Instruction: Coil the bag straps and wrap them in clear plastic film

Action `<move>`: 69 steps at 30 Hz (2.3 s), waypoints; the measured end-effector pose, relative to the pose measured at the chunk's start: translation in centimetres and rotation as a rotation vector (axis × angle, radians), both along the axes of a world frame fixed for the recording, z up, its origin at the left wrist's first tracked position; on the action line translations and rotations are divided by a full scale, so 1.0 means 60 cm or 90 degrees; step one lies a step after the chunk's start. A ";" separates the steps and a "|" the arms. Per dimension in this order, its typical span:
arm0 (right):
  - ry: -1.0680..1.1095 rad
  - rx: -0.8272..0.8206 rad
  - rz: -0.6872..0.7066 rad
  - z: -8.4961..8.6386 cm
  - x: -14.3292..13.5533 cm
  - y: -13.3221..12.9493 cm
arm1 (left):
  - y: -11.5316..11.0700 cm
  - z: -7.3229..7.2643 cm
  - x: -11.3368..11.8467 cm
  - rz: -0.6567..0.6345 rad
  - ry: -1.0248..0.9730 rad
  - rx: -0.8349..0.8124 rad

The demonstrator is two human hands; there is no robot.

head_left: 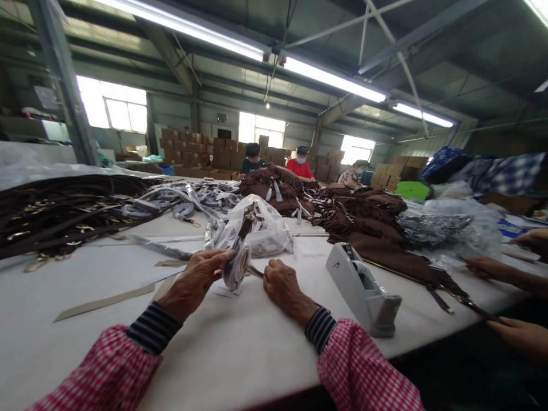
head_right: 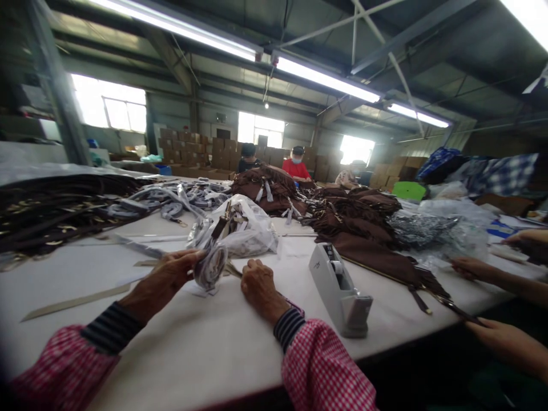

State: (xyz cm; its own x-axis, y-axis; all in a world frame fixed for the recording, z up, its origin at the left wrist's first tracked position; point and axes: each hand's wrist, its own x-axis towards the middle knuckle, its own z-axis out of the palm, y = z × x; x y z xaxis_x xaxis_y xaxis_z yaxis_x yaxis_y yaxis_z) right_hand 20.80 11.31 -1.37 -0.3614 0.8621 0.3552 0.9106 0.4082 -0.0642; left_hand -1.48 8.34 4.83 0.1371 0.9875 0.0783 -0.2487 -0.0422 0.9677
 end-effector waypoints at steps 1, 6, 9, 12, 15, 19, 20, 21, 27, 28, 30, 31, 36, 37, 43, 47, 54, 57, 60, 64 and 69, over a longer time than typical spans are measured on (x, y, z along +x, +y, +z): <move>0.006 0.001 -0.001 -0.001 0.001 0.000 | 0.006 -0.010 0.003 0.006 -0.021 -0.009; 0.068 0.006 -0.005 0.007 0.010 -0.001 | 0.017 -0.051 -0.006 0.006 -0.055 -0.083; 0.127 0.045 -0.032 0.023 0.014 -0.009 | 0.018 -0.059 -0.019 -0.008 -0.082 -0.091; 0.172 0.097 -0.042 0.037 0.016 -0.033 | 0.017 -0.060 -0.025 -0.024 -0.120 -0.094; 0.170 0.196 0.063 0.038 0.015 -0.068 | 0.014 -0.058 -0.024 -0.049 -0.142 -0.110; 0.054 0.385 0.236 0.037 0.016 -0.105 | 0.004 -0.054 -0.020 -0.091 -0.145 -0.132; 0.022 0.413 0.249 0.039 0.017 -0.110 | 0.001 -0.053 -0.020 -0.097 -0.137 -0.137; -0.006 0.433 0.253 0.043 0.019 -0.113 | -0.001 -0.052 -0.020 -0.102 -0.128 -0.140; -0.097 0.454 0.273 0.062 0.018 -0.120 | -0.016 -0.043 -0.016 -0.117 -0.105 -0.137; -0.101 0.451 0.272 0.061 0.015 -0.120 | -0.018 -0.042 -0.014 -0.117 -0.100 -0.132; -0.100 0.442 0.262 0.058 0.004 -0.118 | -0.023 -0.038 -0.010 -0.115 -0.080 -0.115; -0.096 0.438 0.258 0.055 -0.002 -0.117 | -0.025 -0.036 -0.008 -0.113 -0.066 -0.104; -0.067 0.442 0.251 0.049 -0.027 -0.109 | -0.031 -0.029 -0.009 -0.098 0.004 -0.053; -0.058 0.450 0.251 0.049 -0.031 -0.109 | -0.031 -0.029 -0.010 -0.094 0.019 -0.040; -0.025 0.472 0.235 0.043 -0.052 -0.105 | -0.034 -0.035 -0.009 -0.081 0.078 0.026; -0.008 0.449 0.246 0.031 -0.049 -0.108 | -0.046 -0.027 0.001 -0.105 0.140 0.077; 0.025 0.352 0.303 0.020 0.012 -0.173 | -0.072 -0.039 0.030 0.020 0.587 0.486; 0.163 0.237 0.287 0.007 0.027 -0.192 | -0.081 -0.066 0.048 -0.051 0.682 0.543; 0.354 0.040 0.261 0.000 0.033 -0.194 | -0.083 -0.087 0.060 -0.140 0.695 0.539; 0.415 -0.096 0.235 0.015 0.035 -0.184 | -0.077 -0.094 0.061 -0.146 0.654 0.511; 0.400 -0.179 0.210 0.046 0.033 -0.163 | -0.076 -0.083 0.053 -0.136 0.535 0.417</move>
